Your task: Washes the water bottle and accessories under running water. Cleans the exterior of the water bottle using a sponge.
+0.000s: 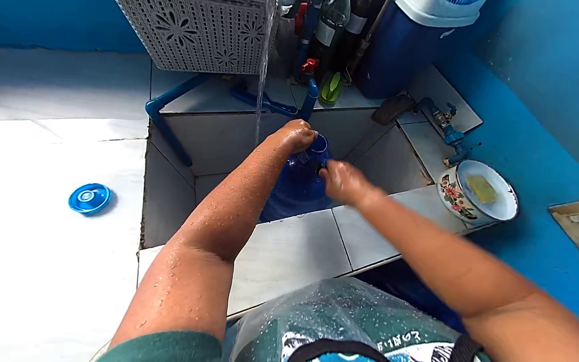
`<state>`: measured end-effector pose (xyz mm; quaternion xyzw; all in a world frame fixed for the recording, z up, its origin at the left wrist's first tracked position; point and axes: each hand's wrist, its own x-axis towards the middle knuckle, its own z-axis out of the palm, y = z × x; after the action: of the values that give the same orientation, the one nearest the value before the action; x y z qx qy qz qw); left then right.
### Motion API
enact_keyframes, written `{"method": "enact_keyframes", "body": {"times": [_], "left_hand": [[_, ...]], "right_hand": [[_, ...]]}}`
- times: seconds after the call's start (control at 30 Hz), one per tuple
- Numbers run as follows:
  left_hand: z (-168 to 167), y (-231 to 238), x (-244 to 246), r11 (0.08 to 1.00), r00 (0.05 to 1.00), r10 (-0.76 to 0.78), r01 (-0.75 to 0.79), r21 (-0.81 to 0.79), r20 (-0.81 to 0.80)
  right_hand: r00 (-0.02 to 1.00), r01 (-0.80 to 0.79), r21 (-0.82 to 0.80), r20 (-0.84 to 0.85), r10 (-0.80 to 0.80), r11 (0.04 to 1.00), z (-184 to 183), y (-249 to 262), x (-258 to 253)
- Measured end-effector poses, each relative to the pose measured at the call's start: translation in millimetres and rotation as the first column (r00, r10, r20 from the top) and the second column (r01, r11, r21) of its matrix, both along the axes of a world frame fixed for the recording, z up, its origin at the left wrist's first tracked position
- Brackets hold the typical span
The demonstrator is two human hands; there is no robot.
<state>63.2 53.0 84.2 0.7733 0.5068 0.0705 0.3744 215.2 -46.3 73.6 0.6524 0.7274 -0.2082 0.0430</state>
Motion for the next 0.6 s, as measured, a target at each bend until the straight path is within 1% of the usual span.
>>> {"method": "enact_keyframes", "body": {"times": [0.03,0.07,0.1,0.13,0.17,0.2,0.23,0.27,0.3,0.33,0.37,0.4,0.43,0.5,0.53,0.57,0.6], "left_hand": [[0.8,-1.4,0.8,1.000,1.000,-0.023,0.023,0.020,-0.012],[1.1,-2.3,1.7,0.999,0.999,-0.033,0.034,0.043,-0.011],[2.0,-2.6,1.4,0.998,0.999,-0.028,0.029,0.056,-0.015],[2.2,-3.4,0.1,0.999,1.000,-0.015,0.016,0.051,-0.021],[0.3,-4.5,-0.6,0.999,1.000,0.002,-0.002,0.037,-0.021],[-2.7,-4.4,-0.8,0.999,1.000,0.024,-0.024,0.025,-0.007],[-6.0,-4.6,0.3,0.998,0.998,0.056,-0.056,0.018,0.018],[-9.5,-5.1,1.2,0.995,0.994,0.096,-0.097,0.023,0.050],[-12.5,-6.3,1.3,0.990,0.988,0.132,-0.135,0.035,0.081],[-13.6,-8.5,1.2,0.985,0.982,0.159,-0.165,0.056,0.106],[-13.4,-10.5,1.4,0.979,0.976,0.178,-0.189,0.080,0.122],[-13.4,-11.9,2.0,0.973,0.972,0.192,-0.206,0.099,0.136],[-13.3,-12.9,3.0,0.970,0.970,0.201,-0.217,0.108,0.137],[-14.4,-14.0,4.9,0.963,0.966,0.223,-0.239,0.123,0.129],[-15.8,-14.7,5.5,0.959,0.964,0.233,-0.249,0.133,0.125],[-18.0,-15.8,5.9,0.955,0.961,0.243,-0.260,0.142,0.129],[-21.1,-17.5,5.6,0.949,0.957,0.255,-0.276,0.154,0.141]], "right_hand": [[0.992,0.071,0.028,-0.108,-0.067,0.997,-33.7,-14.1,5.6],[0.978,0.122,-0.013,-0.169,-0.123,0.992,-51.3,-21.9,6.6],[0.975,0.132,-0.056,-0.172,-0.140,0.990,-52.6,-22.4,4.9],[0.983,0.114,-0.067,-0.140,-0.122,0.991,-44.7,-18.7,4.0],[0.995,0.073,-0.064,-0.061,-0.077,0.995,-28.2,-12.5,5.7],[0.999,0.013,-0.082,0.043,-0.009,0.997,-4.2,-4.0,11.5],[0.990,-0.054,-0.114,0.125,0.069,0.992,24.1,4.4,21.1],[0.973,-0.131,-0.157,0.171,0.158,0.979,53.1,12.1,32.9],[0.959,-0.210,-0.180,0.156,0.238,0.961,78.1,18.9,46.9],[0.955,-0.267,-0.172,0.088,0.285,0.948,98.1,25.3,62.4],[0.957,-0.288,-0.126,-0.008,0.289,0.949,113.3,32.2,77.1],[0.963,-0.257,-0.057,-0.100,0.251,0.965,122.0,39.7,88.6],[0.971,-0.180,0.020,-0.158,0.180,0.984,123.2,48.9,95.5],[0.974,-0.044,0.196,-0.208,0.085,0.980,99.9,78.1,104.0],[0.976,-0.019,0.236,-0.205,0.069,0.972,81.2,96.5,106.4],[0.981,-0.018,0.235,-0.184,0.063,0.972,61.3,115.4,107.4],[0.989,-0.008,0.199,-0.142,0.037,0.980,42.8,133.7,106.9]]}}
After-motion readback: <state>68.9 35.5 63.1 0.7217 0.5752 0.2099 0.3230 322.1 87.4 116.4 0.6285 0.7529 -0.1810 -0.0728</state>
